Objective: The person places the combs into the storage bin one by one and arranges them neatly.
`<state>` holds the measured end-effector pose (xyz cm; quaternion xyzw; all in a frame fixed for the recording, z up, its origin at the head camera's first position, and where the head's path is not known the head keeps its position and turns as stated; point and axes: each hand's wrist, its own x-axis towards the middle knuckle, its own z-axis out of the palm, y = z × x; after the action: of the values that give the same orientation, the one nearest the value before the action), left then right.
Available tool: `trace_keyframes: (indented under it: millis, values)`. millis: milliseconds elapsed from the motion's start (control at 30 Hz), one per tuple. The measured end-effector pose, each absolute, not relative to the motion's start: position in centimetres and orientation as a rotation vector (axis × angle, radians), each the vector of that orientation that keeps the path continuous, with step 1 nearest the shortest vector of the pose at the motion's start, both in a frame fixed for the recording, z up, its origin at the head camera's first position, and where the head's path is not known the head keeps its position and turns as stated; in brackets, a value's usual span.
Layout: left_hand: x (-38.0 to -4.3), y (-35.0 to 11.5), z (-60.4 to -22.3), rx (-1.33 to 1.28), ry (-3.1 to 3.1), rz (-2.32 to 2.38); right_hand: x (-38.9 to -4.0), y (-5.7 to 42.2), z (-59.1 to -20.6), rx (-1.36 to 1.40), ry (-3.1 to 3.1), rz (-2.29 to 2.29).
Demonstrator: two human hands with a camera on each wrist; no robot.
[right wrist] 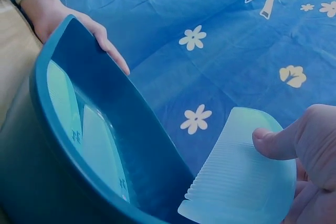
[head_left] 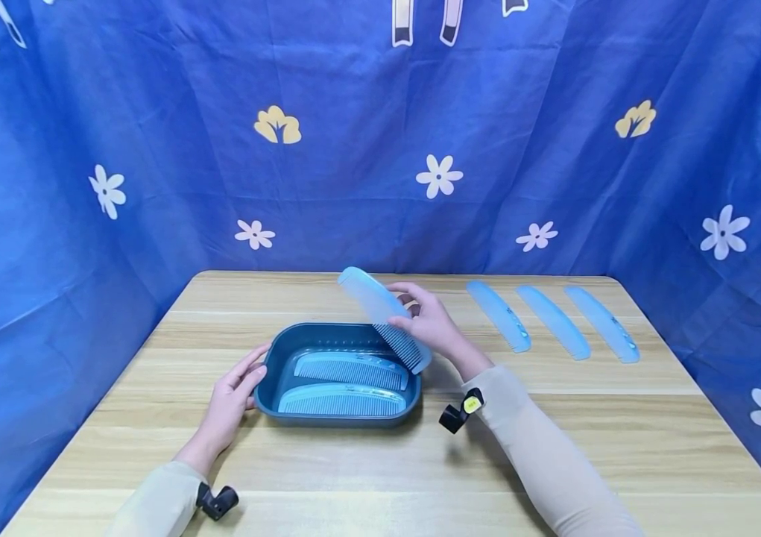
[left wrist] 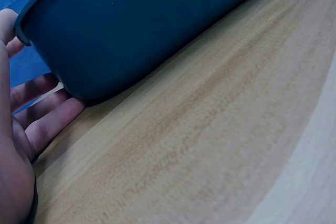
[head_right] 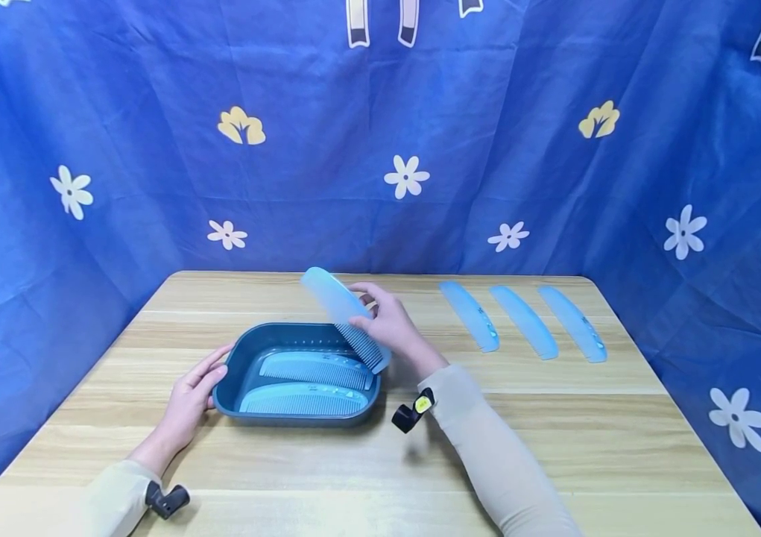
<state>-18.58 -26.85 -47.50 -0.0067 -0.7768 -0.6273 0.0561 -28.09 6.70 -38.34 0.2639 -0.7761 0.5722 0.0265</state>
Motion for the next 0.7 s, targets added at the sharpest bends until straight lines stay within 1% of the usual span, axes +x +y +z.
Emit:
trace_keyframes:
  millis: [333,700]
  values:
    - [-18.6,-27.0,-47.4,-0.016,-2.364,-1.892,-27.9,5.3,-38.6,0.96,-2.402,1.742]
    - [-18.7,-27.0,-47.5,-0.022,-2.357,-1.906,-27.4,4.1,-39.2,0.973,-2.531,1.684]
